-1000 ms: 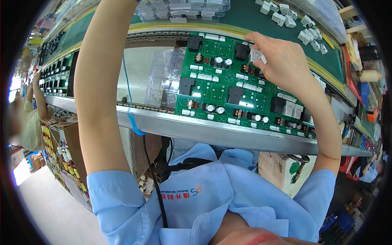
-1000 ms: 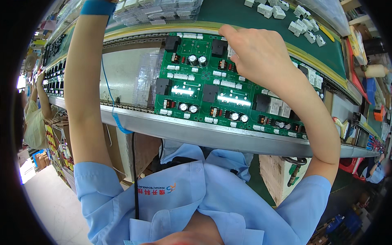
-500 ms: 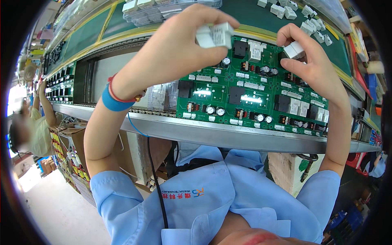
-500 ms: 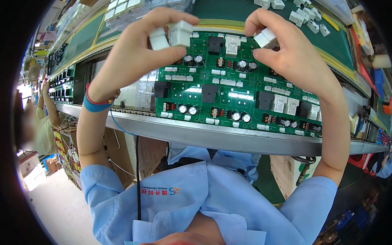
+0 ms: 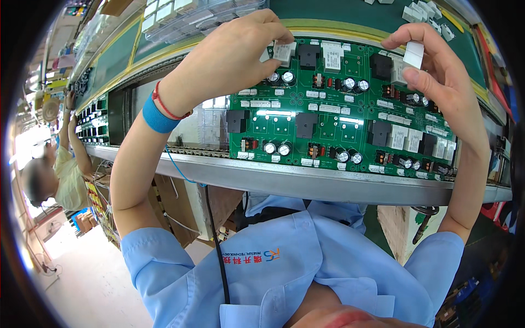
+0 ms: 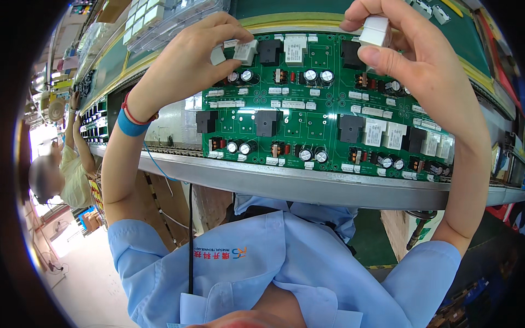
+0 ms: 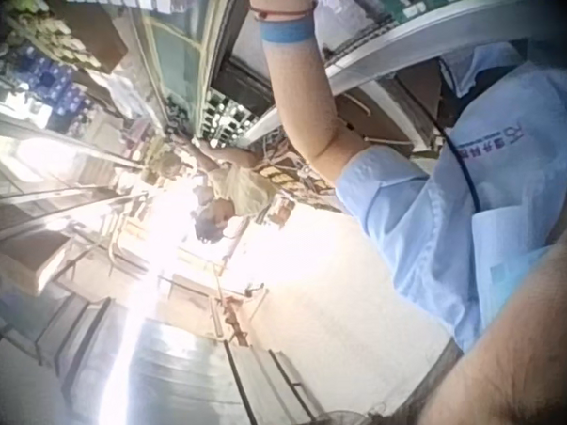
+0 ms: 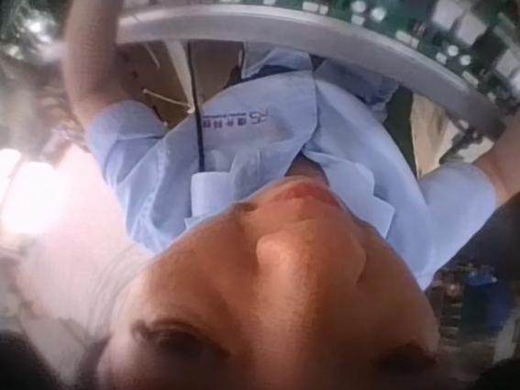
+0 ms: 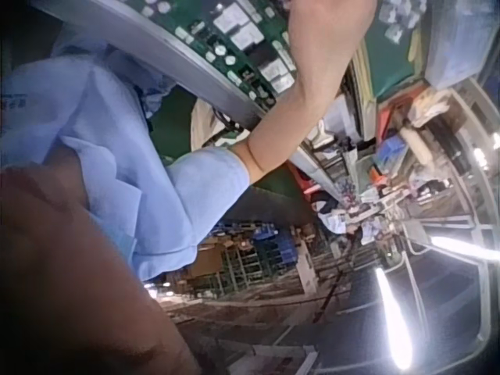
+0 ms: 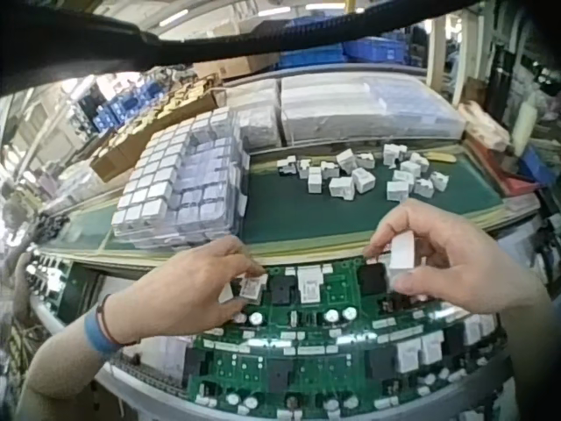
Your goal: Manually install white plastic components onto PCB boards on an assembly line.
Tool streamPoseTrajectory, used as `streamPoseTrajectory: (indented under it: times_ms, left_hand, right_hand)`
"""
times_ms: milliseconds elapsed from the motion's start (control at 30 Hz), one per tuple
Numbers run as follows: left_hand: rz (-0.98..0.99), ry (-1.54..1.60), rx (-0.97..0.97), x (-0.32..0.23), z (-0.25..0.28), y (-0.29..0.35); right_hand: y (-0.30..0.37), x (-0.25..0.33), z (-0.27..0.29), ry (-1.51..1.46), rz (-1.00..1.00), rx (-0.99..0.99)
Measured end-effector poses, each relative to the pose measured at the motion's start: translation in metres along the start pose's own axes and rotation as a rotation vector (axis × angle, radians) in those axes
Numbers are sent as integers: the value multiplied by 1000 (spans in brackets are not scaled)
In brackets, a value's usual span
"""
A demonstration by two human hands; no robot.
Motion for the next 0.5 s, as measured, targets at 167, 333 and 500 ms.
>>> streamPoseTrajectory:
  times_ms: [167,333,500]
  left_hand:
    - [-27,-35,14,5,1,-3]
    - [17,-93,90,0,0,-8]
    - [-58,-52,194,0,9,-15]
  right_hand:
    - [2,-4,1,36,-18,19]
    - [5,6,1,91,24,-13]
    - [5,4,0,14,94,-36]
Point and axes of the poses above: each hand's wrist, its own y-axis away from the middle knuckle, its own z-axis out of the back of the hand, x = y × z, the point moved 7 cm from there along -y, towards the middle knuckle, and after that the axes turned 12 degrees about -x, right-handed, at the moved point
